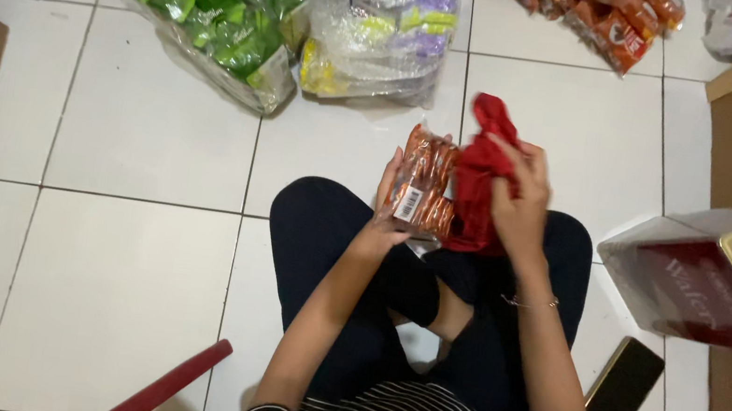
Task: The person wipes various packaged grocery items with a red cloth and places them into a cardboard box.
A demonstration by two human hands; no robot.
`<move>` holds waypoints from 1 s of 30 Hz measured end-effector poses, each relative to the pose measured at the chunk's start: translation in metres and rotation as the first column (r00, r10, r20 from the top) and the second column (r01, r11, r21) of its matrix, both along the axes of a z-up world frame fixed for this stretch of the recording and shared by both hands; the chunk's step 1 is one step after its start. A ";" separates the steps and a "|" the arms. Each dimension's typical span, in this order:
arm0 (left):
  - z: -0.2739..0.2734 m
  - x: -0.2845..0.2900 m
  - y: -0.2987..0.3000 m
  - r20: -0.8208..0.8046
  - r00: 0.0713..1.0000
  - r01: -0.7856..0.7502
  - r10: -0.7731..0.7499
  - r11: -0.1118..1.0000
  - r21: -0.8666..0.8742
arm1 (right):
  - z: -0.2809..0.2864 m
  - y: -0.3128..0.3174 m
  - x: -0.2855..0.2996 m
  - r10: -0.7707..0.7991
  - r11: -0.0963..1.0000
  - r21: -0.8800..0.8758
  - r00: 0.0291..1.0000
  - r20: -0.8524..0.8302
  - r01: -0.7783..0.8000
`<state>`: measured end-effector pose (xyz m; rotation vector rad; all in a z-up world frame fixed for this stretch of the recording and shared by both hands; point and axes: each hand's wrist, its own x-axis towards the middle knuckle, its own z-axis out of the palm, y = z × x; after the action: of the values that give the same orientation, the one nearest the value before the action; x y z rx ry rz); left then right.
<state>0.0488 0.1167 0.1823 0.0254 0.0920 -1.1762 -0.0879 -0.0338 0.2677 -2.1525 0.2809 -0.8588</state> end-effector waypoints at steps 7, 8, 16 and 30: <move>0.003 -0.005 0.011 -0.118 0.982 -0.133 0.150 0.981 0.141 | -0.057 0.063 0.007 0.126 0.965 -0.219 0.986 -0.109 -0.147; 0.015 -0.002 0.018 -0.032 0.992 -0.116 0.119 0.990 0.085 | -0.065 0.071 0.001 0.161 0.962 -0.212 0.985 -0.069 -0.172; 0.013 0.011 0.010 0.044 0.999 -0.017 0.021 0.996 -0.093 | -0.069 0.050 0.009 0.266 0.933 -0.247 0.964 -0.016 -0.261; -0.025 0.018 -0.018 0.222 0.974 0.120 -0.039 0.924 -0.363 | -0.072 0.095 -0.012 0.214 0.942 -0.268 0.977 0.024 -0.200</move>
<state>0.0665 0.0988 0.1575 -0.1854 -0.3259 -1.2499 -0.1000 0.0615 0.1959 -2.3493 -0.0937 -0.8685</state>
